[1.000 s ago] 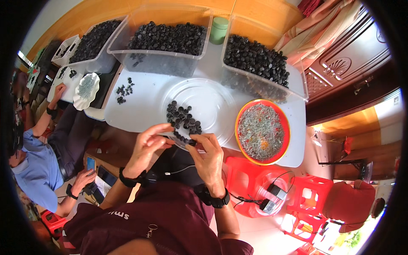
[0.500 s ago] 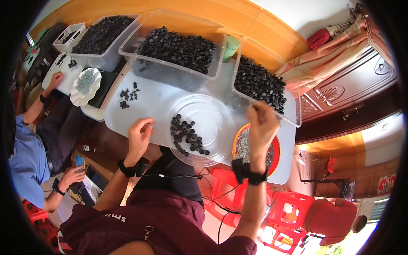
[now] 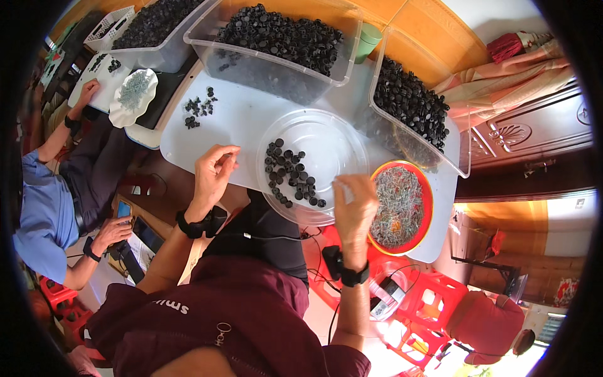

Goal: Sorting and assembling small black plastic electronic components (headphone or earbud parts) at a manufacturing workstation.

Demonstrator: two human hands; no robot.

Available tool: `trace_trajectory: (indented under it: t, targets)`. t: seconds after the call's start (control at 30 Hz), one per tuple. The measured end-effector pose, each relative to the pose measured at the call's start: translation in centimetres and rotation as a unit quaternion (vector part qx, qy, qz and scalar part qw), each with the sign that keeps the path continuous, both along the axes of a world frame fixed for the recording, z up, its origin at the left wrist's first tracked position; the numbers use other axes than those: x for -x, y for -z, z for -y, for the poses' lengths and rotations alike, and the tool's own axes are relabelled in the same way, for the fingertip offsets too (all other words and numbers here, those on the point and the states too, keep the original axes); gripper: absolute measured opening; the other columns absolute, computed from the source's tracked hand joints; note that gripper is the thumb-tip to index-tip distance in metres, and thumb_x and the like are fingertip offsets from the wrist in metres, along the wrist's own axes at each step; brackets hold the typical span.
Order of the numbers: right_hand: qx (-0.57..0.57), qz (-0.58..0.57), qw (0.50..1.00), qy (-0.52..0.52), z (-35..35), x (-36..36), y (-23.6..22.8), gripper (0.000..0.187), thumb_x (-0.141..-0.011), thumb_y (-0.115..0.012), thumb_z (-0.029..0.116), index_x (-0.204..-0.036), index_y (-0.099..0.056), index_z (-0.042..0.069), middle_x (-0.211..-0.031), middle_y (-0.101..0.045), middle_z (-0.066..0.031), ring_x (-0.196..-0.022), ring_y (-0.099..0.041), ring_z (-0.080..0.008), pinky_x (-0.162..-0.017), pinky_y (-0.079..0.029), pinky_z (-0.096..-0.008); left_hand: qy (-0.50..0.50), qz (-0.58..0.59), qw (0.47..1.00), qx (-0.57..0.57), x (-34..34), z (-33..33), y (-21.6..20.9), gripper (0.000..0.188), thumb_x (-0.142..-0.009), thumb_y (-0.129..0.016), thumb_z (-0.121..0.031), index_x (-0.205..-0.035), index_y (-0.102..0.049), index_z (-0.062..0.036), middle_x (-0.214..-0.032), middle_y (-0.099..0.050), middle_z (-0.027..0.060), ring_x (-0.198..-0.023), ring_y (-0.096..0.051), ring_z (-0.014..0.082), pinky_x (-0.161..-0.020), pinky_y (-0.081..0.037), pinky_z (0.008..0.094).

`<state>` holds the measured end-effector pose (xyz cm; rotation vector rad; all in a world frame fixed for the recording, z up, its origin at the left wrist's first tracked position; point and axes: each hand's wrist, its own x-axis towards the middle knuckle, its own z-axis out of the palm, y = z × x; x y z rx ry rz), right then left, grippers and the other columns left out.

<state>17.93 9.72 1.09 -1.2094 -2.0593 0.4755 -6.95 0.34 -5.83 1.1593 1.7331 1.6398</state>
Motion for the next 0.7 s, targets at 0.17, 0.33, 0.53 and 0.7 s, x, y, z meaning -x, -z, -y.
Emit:
trace_trajectory:
  t: [0.17, 0.33, 0.53, 0.7]
  targets:
    - [0.052, 0.008, 0.999, -0.012, 2.6, 1.0, 3.2, 0.011, -0.068, -0.067, 0.0, -0.078, -0.064, 0.004, -0.077, -0.061, -0.0086, -0.075, -0.056, -0.0267, -0.067, -0.045, -0.0354, 0.001, 0.005, 1.0, 0.001, 0.0, 0.2, 0.1, 0.017, -0.088, -0.052, 0.003, -0.102, -0.062, 0.0016, -0.09, -0.061, 0.0059, -0.073, -0.059, 0.0083, -0.071, -0.054, 0.024]
    - [0.018, 0.023, 0.999, -0.027, 3.0, 2.0, 3.5, 0.011, -0.069, -0.064, -0.002, -0.078, -0.064, 0.003, -0.077, -0.061, -0.0088, -0.074, -0.055, -0.0273, -0.066, -0.045, -0.0369, 0.004, 0.002, 1.0, 0.003, 0.0, 0.3, 0.0, 0.017, -0.088, -0.053, 0.002, -0.102, -0.062, 0.0015, -0.091, -0.061, 0.0057, -0.074, -0.059, 0.0083, -0.072, -0.054, 0.024]
    - [0.014, 0.053, 0.998, -0.034, 3.0, 2.2, 3.5, 0.015, -0.067, -0.063, -0.004, -0.081, -0.063, 0.002, -0.079, -0.061, -0.0104, -0.076, -0.057, -0.0293, -0.068, -0.046, -0.0377, 0.006, 0.005, 1.0, 0.022, 0.1, 0.3, 0.1, 0.016, -0.088, -0.054, 0.002, -0.102, -0.062, 0.0021, -0.091, -0.061, 0.0055, -0.075, -0.06, 0.0086, -0.07, -0.053, 0.0232]
    - [0.012, 0.065, 0.997, -0.033, 3.1, 2.6, 3.3, 0.019, -0.065, -0.065, -0.004, -0.084, -0.063, 0.001, -0.079, -0.061, -0.0108, -0.073, -0.059, -0.029, -0.066, -0.047, -0.037, 0.009, 0.076, 0.997, 0.01, 0.5, 0.3, 0.0, 0.016, -0.087, -0.055, -0.001, -0.101, -0.063, 0.0003, -0.091, -0.064, 0.0068, -0.073, -0.061, 0.0109, -0.067, -0.052, 0.0238]
